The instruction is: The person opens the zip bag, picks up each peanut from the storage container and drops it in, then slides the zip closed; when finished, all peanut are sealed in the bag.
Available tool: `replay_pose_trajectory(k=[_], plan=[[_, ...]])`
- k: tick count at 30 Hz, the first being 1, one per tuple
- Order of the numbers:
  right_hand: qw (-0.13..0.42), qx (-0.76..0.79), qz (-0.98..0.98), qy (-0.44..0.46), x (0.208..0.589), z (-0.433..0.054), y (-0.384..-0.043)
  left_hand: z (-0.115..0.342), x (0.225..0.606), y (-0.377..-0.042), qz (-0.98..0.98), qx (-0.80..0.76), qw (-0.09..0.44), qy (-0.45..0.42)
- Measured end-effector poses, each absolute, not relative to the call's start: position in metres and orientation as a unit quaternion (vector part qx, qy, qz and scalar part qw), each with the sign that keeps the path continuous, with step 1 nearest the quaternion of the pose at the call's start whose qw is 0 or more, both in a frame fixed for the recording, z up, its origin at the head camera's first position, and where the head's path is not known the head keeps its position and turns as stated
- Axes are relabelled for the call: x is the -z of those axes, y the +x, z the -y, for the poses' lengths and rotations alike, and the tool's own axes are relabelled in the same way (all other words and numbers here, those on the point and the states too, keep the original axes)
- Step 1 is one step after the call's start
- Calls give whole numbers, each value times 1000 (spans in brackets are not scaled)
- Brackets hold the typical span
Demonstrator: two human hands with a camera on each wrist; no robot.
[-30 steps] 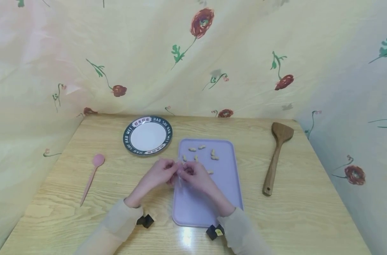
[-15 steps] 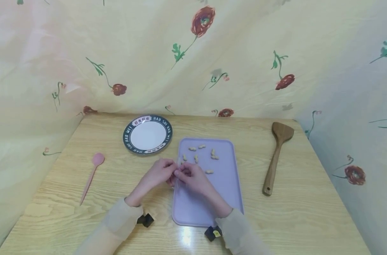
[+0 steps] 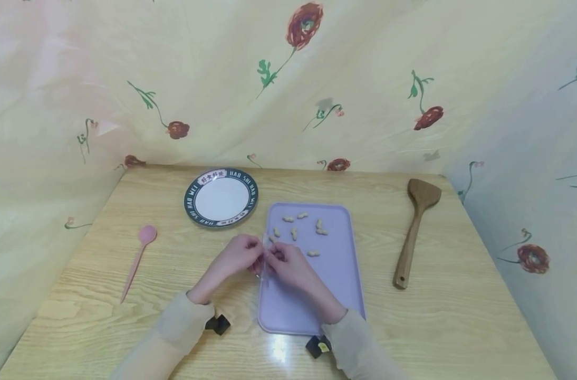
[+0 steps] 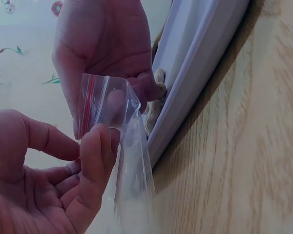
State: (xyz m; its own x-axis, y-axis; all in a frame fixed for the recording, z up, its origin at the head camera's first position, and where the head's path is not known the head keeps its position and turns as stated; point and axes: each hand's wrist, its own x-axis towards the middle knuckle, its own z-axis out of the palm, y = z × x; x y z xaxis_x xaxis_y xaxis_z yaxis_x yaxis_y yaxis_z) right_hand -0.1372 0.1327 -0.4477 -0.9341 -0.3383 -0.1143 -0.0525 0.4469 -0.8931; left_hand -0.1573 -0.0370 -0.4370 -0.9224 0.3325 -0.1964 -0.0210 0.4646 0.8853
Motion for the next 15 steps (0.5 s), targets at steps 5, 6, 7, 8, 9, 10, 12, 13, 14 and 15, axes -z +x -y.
replay_pose_trajectory(k=[5, 6, 7, 8, 9, 10, 12, 13, 14, 15], plan=[[142, 508, -841, -116, 450, -132, -137, 37, 436, -158, -849, -489, 176, 93], [140, 508, -842, -118, 450, -132, -137, 37, 436, -158, -850, -487, 178, 94], [136, 509, -842, -118, 450, -132, -137, 37, 436, -158, -852, -484, 178, 95], [131, 510, -842, -119, 451, -132, -137, 37, 436, -158, -853, -481, 177, 97], [128, 512, -841, -119, 451, -132, -137, 37, 436, -158, -854, -479, 176, 98], [125, 514, -840, -119, 450, -131, -137, 37, 436, -158, -855, -478, 174, 98], [119, 520, -838, -114, 450, -131, -137, 37, 435, -158, -855, -479, 171, 99], [117, 522, -837, -111, 450, -131, -137, 37, 434, -157, -855, -480, 169, 99], [115, 524, -837, -109, 451, -131, -137, 37, 434, -157, -855, -481, 167, 98], [114, 526, -836, -106, 451, -130, -137, 37, 433, -157, -854, -482, 166, 98]])
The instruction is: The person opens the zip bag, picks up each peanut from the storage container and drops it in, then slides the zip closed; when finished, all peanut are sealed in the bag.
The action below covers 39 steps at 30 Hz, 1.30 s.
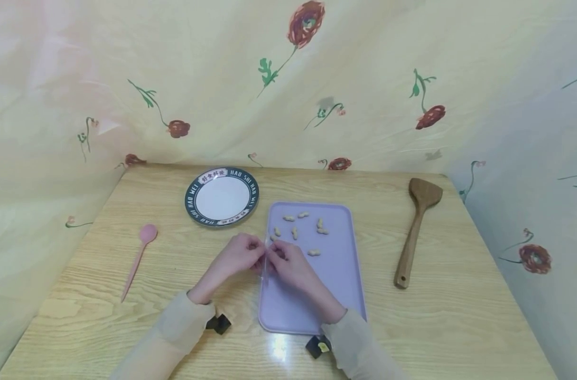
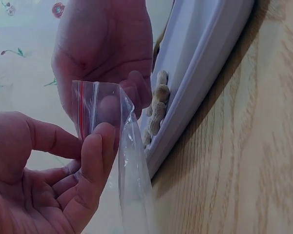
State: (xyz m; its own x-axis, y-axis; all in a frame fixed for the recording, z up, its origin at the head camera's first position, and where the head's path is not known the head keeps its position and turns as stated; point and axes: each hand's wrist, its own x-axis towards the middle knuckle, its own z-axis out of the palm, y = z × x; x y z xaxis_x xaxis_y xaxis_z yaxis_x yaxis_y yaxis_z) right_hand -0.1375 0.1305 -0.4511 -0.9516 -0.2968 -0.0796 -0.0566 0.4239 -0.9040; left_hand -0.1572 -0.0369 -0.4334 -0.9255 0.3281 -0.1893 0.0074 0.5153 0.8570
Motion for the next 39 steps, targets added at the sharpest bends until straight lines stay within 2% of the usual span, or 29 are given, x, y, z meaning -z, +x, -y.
replay_pose_trajectory(k=[18, 35, 39], plan=[[60, 560, -823, -69, 450, -128, -136, 38, 433, -157, -830, -527, 156, 89], [100, 569, -814, -53, 448, -136, -141, 41, 432, -160, -812, -550, 188, 55], [100, 573, -812, -46, 448, -138, -142, 42, 432, -160, -830, -524, 181, 61]])
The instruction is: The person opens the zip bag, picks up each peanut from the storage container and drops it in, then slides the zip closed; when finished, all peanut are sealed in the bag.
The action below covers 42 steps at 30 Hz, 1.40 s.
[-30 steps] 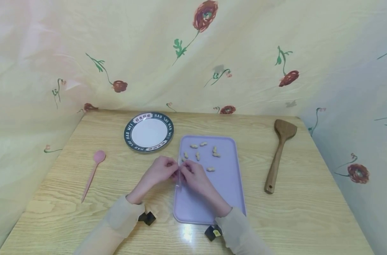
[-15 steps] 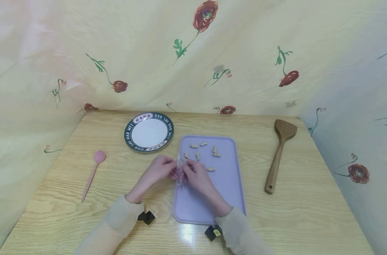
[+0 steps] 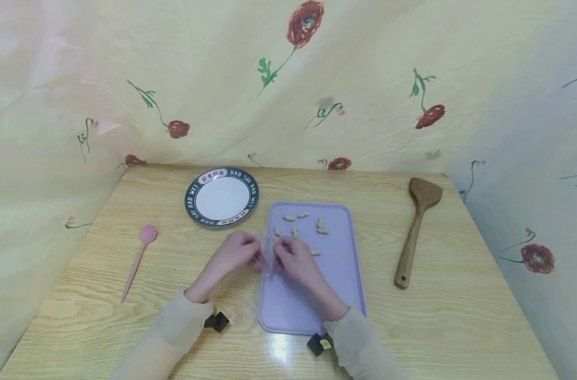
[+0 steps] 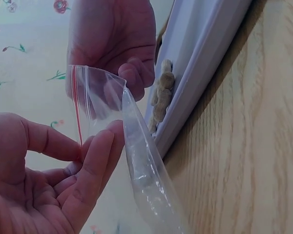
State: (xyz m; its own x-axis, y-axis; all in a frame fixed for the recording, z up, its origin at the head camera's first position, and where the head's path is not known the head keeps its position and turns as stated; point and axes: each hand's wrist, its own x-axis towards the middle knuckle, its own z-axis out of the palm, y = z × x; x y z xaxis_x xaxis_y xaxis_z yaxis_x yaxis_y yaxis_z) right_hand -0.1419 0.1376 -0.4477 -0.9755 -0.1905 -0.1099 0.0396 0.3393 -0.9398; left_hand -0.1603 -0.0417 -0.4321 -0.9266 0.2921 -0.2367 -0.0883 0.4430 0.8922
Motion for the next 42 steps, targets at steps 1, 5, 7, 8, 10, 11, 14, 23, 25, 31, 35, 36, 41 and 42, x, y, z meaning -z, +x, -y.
replay_pose_trajectory(k=[1, 5, 7, 8, 10, 11, 14, 23, 25, 31, 35, 36, 41, 42], plan=[[99, 573, -812, -44, 448, -138, -142, 42, 431, -160, -833, -519, 180, 63], [90, 563, -821, -39, 447, -139, -143, 44, 428, -158, -852, -489, 174, 74], [84, 554, -827, -38, 447, -140, -144, 45, 426, -157, -860, -474, 173, 77], [80, 549, -831, -39, 447, -140, -144, 45, 425, -157, -865, -465, 171, 79], [74, 540, -837, -39, 446, -141, -144, 47, 424, -157, -874, -447, 169, 84], [70, 535, -841, -38, 445, -141, -144, 47, 423, -156, -877, -440, 169, 87], [60, 519, -852, -37, 445, -143, -144, 50, 420, -155, -887, -418, 167, 99], [45, 492, -867, -61, 445, -146, -145, 57, 412, -155, -897, -380, 186, 126], [44, 488, -869, -62, 444, -146, -145, 59, 412, -155, -898, -373, 192, 131], [45, 486, -871, -62, 443, -148, -145, 65, 408, -155, -898, -362, 209, 135], [43, 482, -873, -62, 444, -149, -145, 68, 403, -154, -901, -354, 213, 136], [43, 481, -873, -63, 444, -149, -145, 68, 402, -154, -901, -351, 214, 138], [47, 479, -874, -65, 444, -150, -145, 70, 398, -152, -905, -334, 217, 152], [48, 479, -874, -66, 443, -150, -145, 70, 397, -152, -905, -333, 217, 152]])
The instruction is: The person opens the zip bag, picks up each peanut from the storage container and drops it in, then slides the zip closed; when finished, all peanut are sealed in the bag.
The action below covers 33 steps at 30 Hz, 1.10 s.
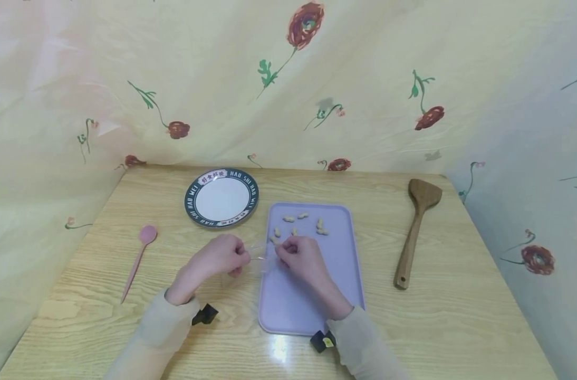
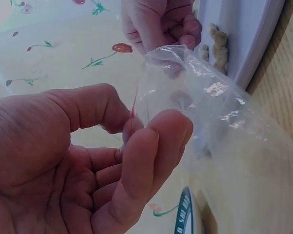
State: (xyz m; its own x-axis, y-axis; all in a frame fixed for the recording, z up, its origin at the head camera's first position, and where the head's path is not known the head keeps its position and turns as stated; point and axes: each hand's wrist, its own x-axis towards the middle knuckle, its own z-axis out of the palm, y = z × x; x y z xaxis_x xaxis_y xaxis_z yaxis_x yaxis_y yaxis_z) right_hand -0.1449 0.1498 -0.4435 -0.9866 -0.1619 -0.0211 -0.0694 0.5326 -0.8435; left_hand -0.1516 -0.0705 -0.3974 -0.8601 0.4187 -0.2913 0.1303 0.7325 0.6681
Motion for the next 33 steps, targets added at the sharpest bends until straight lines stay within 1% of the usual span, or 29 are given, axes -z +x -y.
replay_pose_trajectory(k=[13, 21, 29, 33], plan=[[32, 504, -860, -75, 445, -147, -145, 62, 397, -148, -906, -353, 182, 143], [41, 522, -850, -66, 447, -147, -145, 58, 399, -148, -909, -349, 142, 178], [48, 522, -850, -58, 447, -146, -145, 60, 402, -151, -913, -353, 92, 182], [49, 526, -847, -56, 447, -146, -145, 60, 403, -152, -914, -347, 80, 197]])
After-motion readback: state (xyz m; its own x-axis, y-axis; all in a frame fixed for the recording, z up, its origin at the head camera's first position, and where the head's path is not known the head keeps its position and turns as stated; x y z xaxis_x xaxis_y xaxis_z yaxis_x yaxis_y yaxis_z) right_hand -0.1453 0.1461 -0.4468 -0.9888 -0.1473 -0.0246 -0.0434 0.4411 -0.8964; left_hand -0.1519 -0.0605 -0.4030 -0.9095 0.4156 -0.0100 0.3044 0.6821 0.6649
